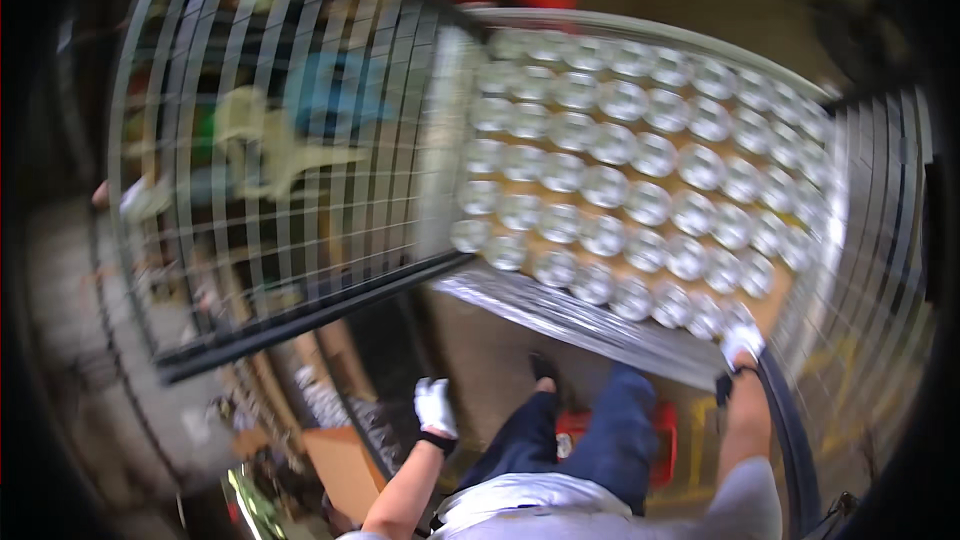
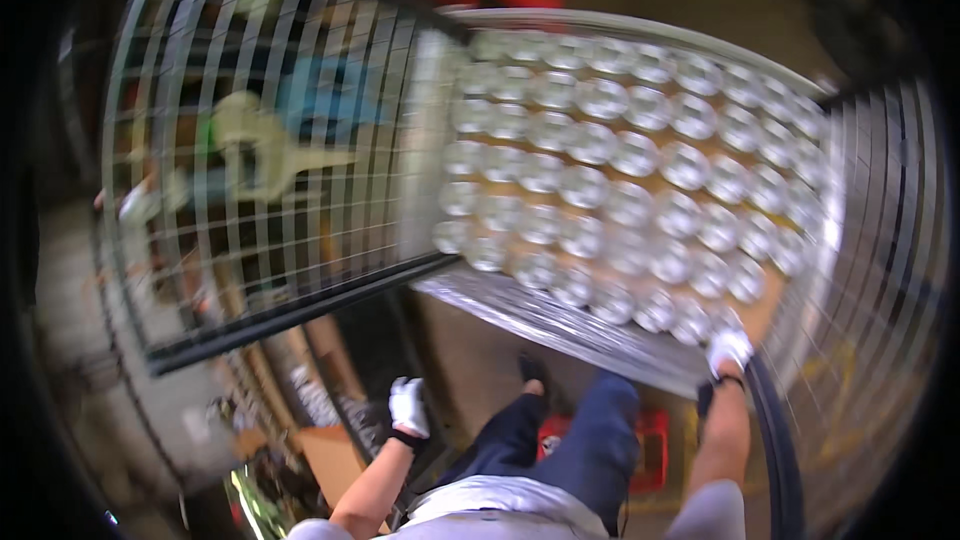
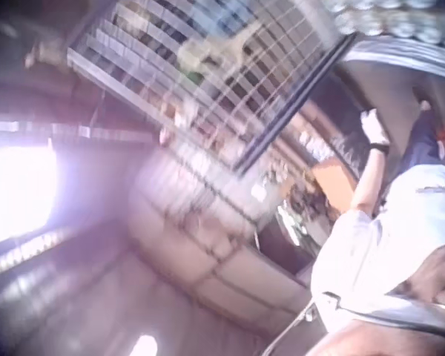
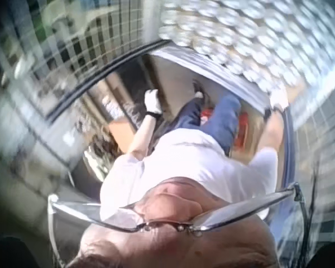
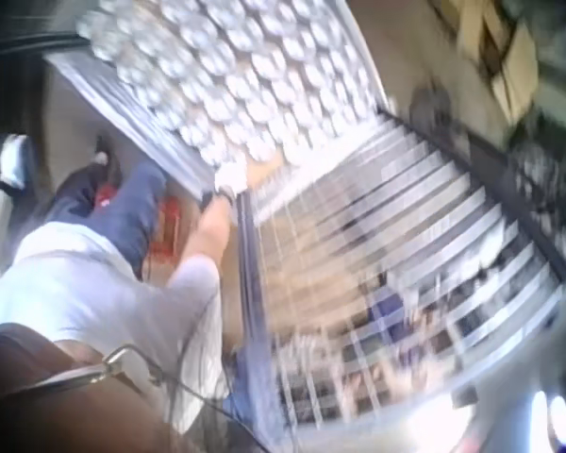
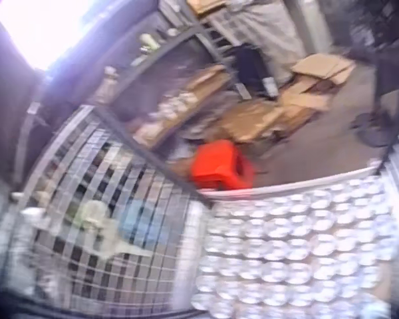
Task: Sorting and transferring metal pistons from a pallet to a crate, and marking one with a marker.
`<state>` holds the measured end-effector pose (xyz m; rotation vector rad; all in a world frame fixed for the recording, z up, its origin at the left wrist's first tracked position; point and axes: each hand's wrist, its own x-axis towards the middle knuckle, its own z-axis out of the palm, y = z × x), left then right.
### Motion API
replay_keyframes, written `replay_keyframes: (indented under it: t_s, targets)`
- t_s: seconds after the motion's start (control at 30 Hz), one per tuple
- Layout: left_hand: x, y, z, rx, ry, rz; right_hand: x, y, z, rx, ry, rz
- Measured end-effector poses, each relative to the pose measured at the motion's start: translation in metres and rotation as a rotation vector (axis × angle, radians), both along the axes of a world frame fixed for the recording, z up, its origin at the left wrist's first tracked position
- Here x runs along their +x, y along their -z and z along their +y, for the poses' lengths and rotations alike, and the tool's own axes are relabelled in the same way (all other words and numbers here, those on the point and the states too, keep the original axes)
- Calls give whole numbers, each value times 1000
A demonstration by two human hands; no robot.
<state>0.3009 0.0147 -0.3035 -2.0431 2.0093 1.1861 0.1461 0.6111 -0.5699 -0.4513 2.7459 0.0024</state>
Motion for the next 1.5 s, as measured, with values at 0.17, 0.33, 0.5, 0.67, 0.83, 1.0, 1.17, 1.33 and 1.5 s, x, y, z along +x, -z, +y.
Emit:
replay_keyframes:
  t_s: [0.17, 0.33, 0.5, 0.67, 0.83, 1.0, 1.17, 1.33, 1.5]
  targets:
    - [-27, -29, 22, -34, 299, -166, -3, 25, -22, 463, 435, -424]
    - [-31, -59, 36, -31, 281, -126, -27, 16, -23, 346, 443, -439]
    - [-5, -74, -5, 144, -172, 353, -27, 29, 45, 328, -403, -279]
    - [118, -67, -124, 63, -710, 795, -49, -72, -24, 161, 8, -392]
    - [176, -75, -173, 84, -791, 1205, -51, -211, -183, -157, -353, -386]
    - [218, -125, -203, 33, -583, 886, -10, -270, -380, -940, -150, -1016]
    - [236, -133, -197, 160, -456, 1039, 84, -356, -584, -1075, -353, -1297]
    - [263, -124, -189, 241, -462, 1212, 174, -421, -731, -1327, -312, -1526]
    - [322, -107, -194, 315, -560, 1121, 193, -416, -858, -1431, -241, -1483]
